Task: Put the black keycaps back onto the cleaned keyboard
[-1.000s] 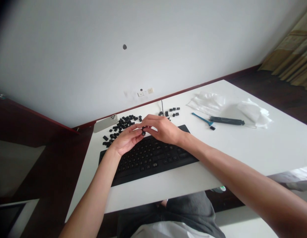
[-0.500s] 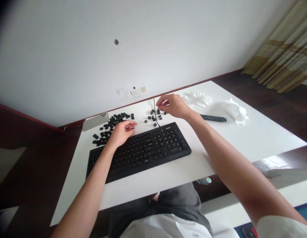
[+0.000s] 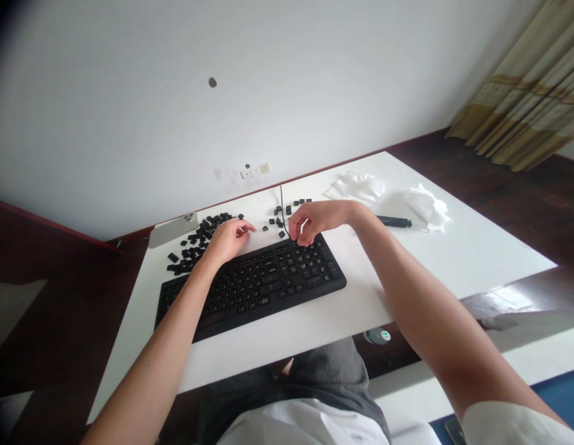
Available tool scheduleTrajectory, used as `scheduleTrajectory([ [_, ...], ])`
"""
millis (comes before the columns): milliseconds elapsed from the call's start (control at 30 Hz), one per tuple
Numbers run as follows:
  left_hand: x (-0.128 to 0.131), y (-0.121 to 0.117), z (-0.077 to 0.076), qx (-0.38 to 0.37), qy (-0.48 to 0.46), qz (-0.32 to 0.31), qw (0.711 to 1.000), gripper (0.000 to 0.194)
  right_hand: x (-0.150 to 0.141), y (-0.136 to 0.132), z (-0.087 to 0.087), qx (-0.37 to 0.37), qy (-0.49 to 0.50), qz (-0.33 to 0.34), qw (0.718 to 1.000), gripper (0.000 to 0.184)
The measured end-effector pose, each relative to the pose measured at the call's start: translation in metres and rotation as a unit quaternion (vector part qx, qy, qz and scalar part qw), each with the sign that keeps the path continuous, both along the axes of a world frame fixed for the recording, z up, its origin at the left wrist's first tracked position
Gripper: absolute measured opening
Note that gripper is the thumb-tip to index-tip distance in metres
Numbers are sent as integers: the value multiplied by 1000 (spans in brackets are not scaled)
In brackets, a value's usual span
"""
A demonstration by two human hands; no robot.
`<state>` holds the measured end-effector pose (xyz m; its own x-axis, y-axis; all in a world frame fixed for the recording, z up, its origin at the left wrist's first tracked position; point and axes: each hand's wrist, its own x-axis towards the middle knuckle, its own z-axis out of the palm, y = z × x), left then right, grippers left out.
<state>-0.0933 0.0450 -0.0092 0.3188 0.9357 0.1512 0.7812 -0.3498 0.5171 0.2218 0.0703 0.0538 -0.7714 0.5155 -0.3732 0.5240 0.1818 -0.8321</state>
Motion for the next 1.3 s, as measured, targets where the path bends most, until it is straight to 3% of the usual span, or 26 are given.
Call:
scheduleTrajectory([
  [200,3,-5,-4,33,-26,-6,999,30,-8,-11,1,-72,-48,22,996,31],
  [367,3,-10,-4,43,-26,-22,999,28,-12,-16,2,-30,-93,32,995,29],
  [667,17,-32,24,79,-28,-28,996,22,-16,-20,-2,-43,-131,17,990,25],
  [800,32,-42,24,74,-60,-63,993,19,-20,-26,-1,-7,-158,19,987,18],
  [1000,35,-42,13,68,-59,-79,993,21,-27,-36,2,122,-173,42,976,14],
  [1300,32,-42,15,73,-64,-72,993,20,-25,-37,2,131,-163,64,976,12],
])
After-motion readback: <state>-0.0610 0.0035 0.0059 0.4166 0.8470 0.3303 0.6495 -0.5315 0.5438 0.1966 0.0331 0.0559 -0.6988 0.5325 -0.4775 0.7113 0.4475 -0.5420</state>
